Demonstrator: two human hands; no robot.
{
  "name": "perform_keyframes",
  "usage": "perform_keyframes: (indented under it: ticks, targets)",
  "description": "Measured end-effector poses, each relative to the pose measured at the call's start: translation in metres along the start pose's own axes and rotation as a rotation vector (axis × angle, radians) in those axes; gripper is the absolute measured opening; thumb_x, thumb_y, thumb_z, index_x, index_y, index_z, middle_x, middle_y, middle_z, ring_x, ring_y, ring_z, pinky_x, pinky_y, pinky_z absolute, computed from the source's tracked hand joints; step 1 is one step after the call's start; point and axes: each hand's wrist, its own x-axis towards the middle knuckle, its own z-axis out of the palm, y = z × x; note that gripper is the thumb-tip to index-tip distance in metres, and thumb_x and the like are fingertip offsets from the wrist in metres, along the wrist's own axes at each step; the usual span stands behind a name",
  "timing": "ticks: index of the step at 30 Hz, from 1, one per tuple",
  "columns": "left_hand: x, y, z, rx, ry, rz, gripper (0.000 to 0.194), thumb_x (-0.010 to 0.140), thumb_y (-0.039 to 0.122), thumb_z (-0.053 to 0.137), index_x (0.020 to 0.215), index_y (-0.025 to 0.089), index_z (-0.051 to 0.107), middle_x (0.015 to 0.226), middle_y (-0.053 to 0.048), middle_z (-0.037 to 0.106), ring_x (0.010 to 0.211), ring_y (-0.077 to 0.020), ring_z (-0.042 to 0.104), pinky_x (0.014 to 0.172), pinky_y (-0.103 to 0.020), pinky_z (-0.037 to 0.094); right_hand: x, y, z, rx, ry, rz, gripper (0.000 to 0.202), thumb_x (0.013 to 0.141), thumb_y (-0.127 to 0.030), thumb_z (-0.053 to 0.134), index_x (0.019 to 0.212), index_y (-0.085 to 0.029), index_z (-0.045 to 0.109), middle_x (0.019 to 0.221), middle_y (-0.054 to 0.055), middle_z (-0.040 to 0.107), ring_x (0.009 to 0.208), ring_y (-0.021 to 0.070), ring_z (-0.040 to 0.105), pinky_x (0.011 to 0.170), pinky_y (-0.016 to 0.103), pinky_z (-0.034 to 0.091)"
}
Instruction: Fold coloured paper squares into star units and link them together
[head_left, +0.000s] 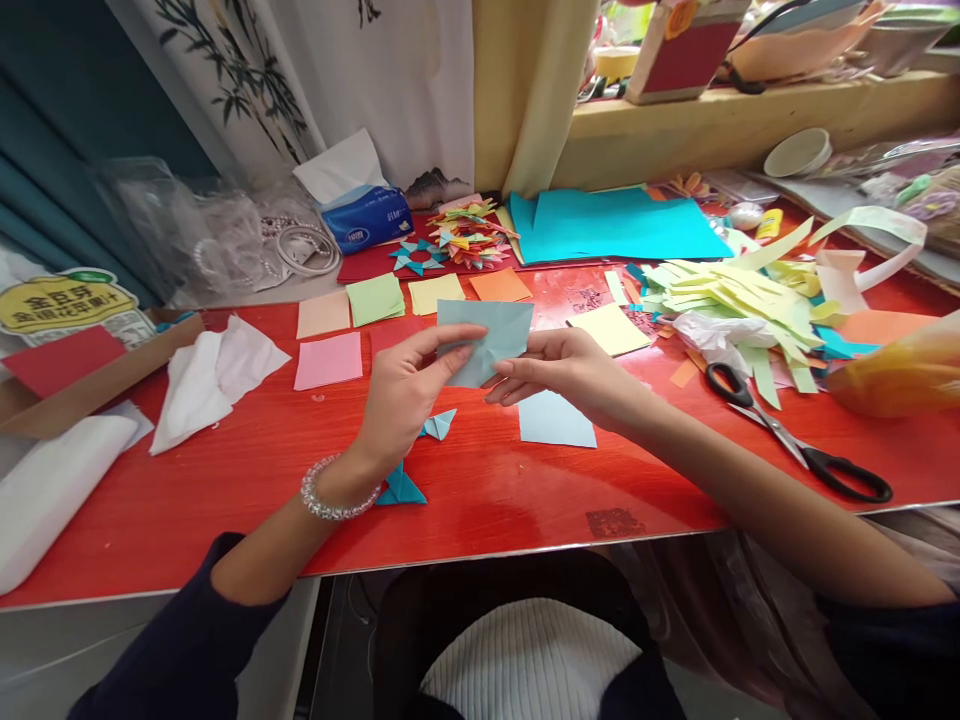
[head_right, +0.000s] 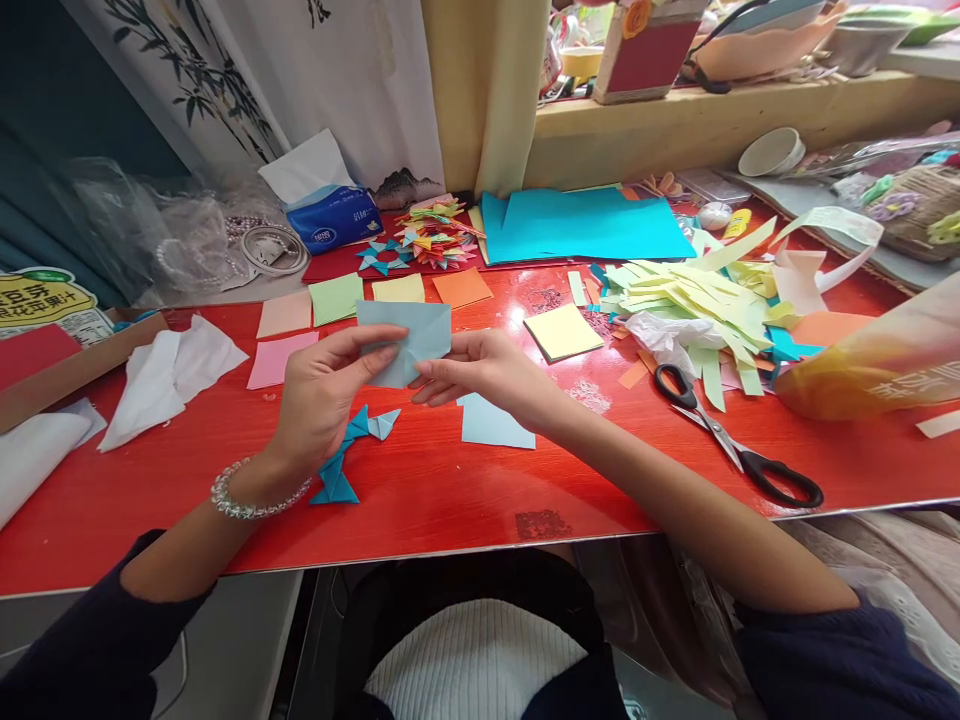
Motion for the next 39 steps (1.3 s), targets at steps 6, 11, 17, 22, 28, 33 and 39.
perform_keyframes:
  ticks: [6,11,17,22,28,33,39]
  targets:
    - [-0.0002,0.0008,-0.0004,0.010,-0.028,-0.007,0.016,0.082,0.025,0.065,0.095,0.024,0.074,0.095,-0.001,0.073,0.088,-0.0152,0.065,0.077,-0.026,0.054,0.0003,0.0004,0.0019,0.005,0.028,0.026,0.022,0.075,-0.033,0.075,0.082,-0.013,0.071,0.076,0.006,0.073,0.069,0.0144,0.071,0.071,0.025,0.059]
    - [-0.0001,0.0010,-0.0011,0.022,-0.040,-0.014,0.017,0.082,0.025,0.065,0.096,0.023,0.074,0.095,-0.001,0.073,0.089,-0.0160,0.065,0.079,-0.027,0.054,0.0007,0.0004,0.0025,-0.005,0.046,0.031,0.022,0.074,-0.034,0.075,0.081,-0.013,0.072,0.075,0.007,0.073,0.069,0.0155,0.071,0.072,0.029,0.059]
    - [0.0001,0.0015,-0.0010,0.016,-0.042,-0.019,0.017,0.081,0.025,0.066,0.096,0.024,0.074,0.097,-0.001,0.073,0.092,-0.0161,0.066,0.081,-0.028,0.053,0.0005,0.0010,0.0020,-0.003,0.037,0.018,0.022,0.075,-0.034,0.074,0.080,-0.013,0.072,0.075,0.006,0.073,0.068,0.0147,0.071,0.071,0.027,0.059]
    - [-0.0003,0.0015,-0.0010,0.024,-0.046,-0.021,0.017,0.082,0.025,0.065,0.096,0.024,0.074,0.096,-0.001,0.073,0.090,-0.0161,0.066,0.080,-0.027,0.054,0.0002,0.0009,0.0021,-0.017,0.045,0.025,0.022,0.076,-0.034,0.073,0.081,-0.013,0.072,0.076,0.007,0.073,0.069,0.0148,0.071,0.071,0.026,0.059]
    - [-0.0006,0.0023,-0.0008,0.027,-0.046,-0.022,0.018,0.082,0.024,0.065,0.097,0.024,0.074,0.098,-0.001,0.073,0.092,-0.0166,0.066,0.081,-0.028,0.054,0.0000,0.0011,0.0015,-0.025,0.050,0.030,0.022,0.078,-0.034,0.072,0.083,-0.013,0.072,0.077,0.007,0.074,0.070,0.0148,0.071,0.070,0.025,0.059]
    - [-0.0003,0.0019,-0.0005,0.032,-0.045,-0.017,0.018,0.082,0.025,0.064,0.097,0.024,0.074,0.098,-0.001,0.073,0.090,-0.0164,0.065,0.080,-0.028,0.054,-0.0003,0.0008,0.0006,-0.017,0.045,0.021,0.022,0.078,-0.033,0.072,0.084,-0.012,0.071,0.078,0.007,0.074,0.070,0.0152,0.072,0.070,0.025,0.059]
    - [-0.0010,0.0026,-0.0010,0.049,-0.069,-0.016,0.018,0.082,0.027,0.064,0.099,0.024,0.072,0.097,-0.001,0.071,0.086,-0.0155,0.063,0.074,-0.027,0.052,0.0003,0.0015,0.0004,-0.011,0.060,0.027,0.020,0.078,-0.032,0.072,0.082,-0.012,0.071,0.077,0.007,0.074,0.069,0.0154,0.071,0.070,0.026,0.059]
